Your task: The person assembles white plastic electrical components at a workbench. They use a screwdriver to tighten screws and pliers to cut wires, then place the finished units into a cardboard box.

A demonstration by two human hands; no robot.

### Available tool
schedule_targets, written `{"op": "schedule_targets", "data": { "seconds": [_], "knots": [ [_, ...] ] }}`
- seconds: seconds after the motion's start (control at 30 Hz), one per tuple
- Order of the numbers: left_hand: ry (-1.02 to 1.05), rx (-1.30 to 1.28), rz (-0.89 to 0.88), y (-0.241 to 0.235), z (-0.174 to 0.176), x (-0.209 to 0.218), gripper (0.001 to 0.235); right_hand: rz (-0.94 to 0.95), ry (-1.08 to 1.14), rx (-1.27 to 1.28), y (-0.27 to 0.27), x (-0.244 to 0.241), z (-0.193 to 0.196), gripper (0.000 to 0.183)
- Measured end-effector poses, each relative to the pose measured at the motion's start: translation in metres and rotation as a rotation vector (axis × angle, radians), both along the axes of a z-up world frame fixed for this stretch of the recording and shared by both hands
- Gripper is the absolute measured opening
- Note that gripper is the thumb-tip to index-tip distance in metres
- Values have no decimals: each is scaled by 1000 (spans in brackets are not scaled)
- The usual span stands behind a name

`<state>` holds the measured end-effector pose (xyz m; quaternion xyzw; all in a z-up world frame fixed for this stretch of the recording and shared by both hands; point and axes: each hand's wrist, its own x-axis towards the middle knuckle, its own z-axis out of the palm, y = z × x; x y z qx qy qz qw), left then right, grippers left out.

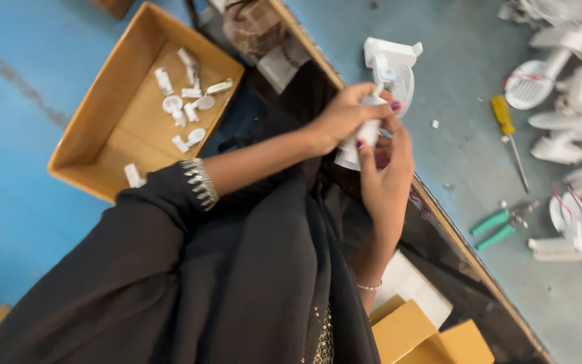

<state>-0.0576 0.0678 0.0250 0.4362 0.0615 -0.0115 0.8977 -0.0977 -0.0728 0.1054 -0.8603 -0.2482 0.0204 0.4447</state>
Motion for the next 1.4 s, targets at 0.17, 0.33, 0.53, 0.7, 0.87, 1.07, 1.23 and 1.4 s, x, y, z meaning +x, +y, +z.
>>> {"op": "schedule_targets", "data": {
  "seconds": [0.17,0.33,0.53,0.7,0.87,1.07,1.23,1.4],
  "knots": [
    [91,431,65,130,-7,-52,33,79,159,303,-2,4,-4,27],
    [303,630,92,258,-73,-122,69,-126,83,284,-44,37,-21,28],
    [751,407,164,312,-253,-153,73,-240,-20,259,-103,42,-48,29],
    [1151,608,-31,286,-347,-166,66,-358,-46,179,-145,38,-60,28],
    [1346,951,42,251,-366,-155,62,-449,-12,231,-155,36,-68,24],
    [1441,944,304,226,-383,-133,65,-495,-10,205,-150,38,-71,24],
    [1365,1017,328,225,-393,-115,59,-506,-29,179,-144,41,-68,21],
    [1117,1003,507,225,-397,-112,56,-530,-26,148,-139,46,-65,16]
  ]
}}
